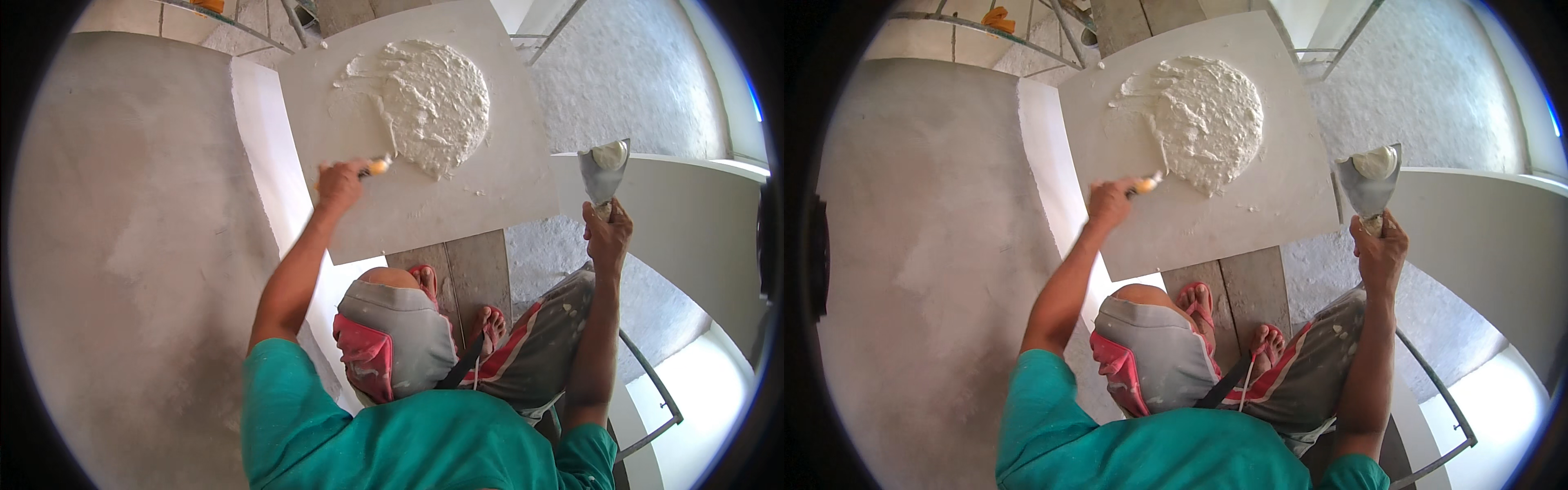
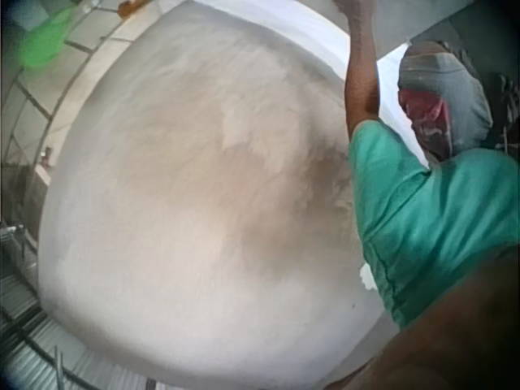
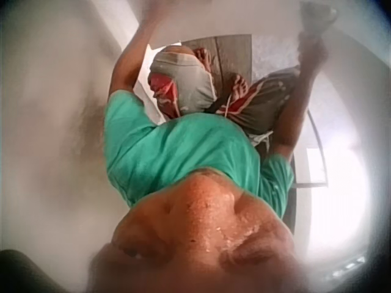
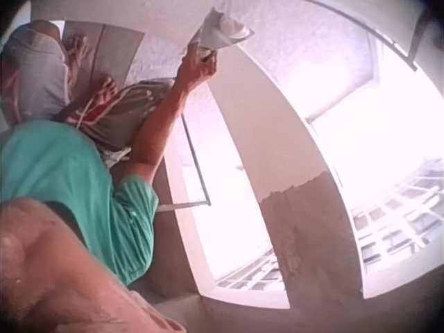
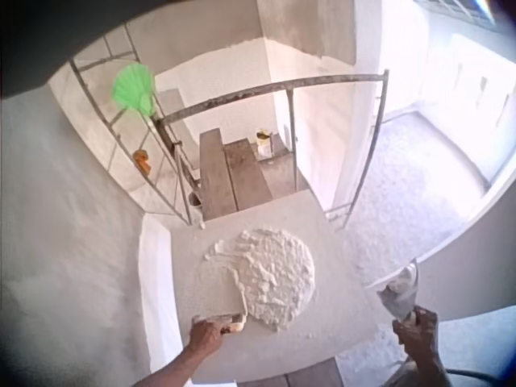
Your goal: The person applies white plaster to a ceiling using a trowel and hawk. They repeatedly scoop plaster from the hawk and spread it across the ceiling surface in smooth strokes.
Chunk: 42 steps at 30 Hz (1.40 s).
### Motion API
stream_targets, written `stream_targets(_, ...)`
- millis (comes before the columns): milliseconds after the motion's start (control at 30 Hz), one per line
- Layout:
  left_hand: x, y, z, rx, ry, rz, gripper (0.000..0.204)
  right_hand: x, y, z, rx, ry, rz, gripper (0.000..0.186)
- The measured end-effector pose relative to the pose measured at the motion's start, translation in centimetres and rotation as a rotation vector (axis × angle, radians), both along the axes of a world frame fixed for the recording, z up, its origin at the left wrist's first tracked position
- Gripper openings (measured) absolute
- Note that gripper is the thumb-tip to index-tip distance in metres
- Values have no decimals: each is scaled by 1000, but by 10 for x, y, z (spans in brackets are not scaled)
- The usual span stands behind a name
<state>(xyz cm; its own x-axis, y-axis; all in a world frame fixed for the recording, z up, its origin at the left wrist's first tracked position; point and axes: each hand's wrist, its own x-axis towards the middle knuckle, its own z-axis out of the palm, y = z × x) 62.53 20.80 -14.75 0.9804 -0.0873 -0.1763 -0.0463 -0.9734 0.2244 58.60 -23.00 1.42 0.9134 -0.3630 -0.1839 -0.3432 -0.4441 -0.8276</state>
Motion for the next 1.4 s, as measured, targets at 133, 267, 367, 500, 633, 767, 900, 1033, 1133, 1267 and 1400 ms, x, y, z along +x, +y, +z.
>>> stream_targets(133, 62, 36, 40, 82, -5, 245, 30, -1, 8, -1, 7, 11, 47, 15)
stream_targets(267, 5, -3, -23, -26, 26, 61, 32, -1, 11, 3, -20, 30, 20, 14)
stream_targets(367, 4, -3, -1, -25, 157, -42, 34, -6, 5, 10, -100, 70, 16, 15)
stream_targets(500, 95, 60, 27, 6, 122, 266, 35, -14, 0, 10, -34, 35, 4, 17)
stream_targets(633, 151, 80, 28, 15, 38, 350, 35, -13, -6, 8, -98, 62, 30, 18)
stream_targets(767, 122, 40, -1, 0, 245, 181, 39, -16, -15, 1, -91, 56, -3, 18)
stream_targets(900, 47, -2, 10, 20, 258, -74, 42, -10, -12, 9, 0, 12, 0, 18)
stream_targets(1033, 70, 50, 23, -43, 259, 43, 46, -2, 4, 7, 18, -24, 70, 16)
stream_targets(1133, 83, 34, 12, -78, -45, 284, 43, -7, 6, 2, -10, 11, 99, 17)
stream_targets(1267, 6, -4, -82, 182, -333, 76, 47, -5, 9, 2, -4, 21, 89, 16)
stream_targets(1400, -25, -29, -43, -155, -32, -40, 43, -12, -10, 3, -19, 6, 17, 13)
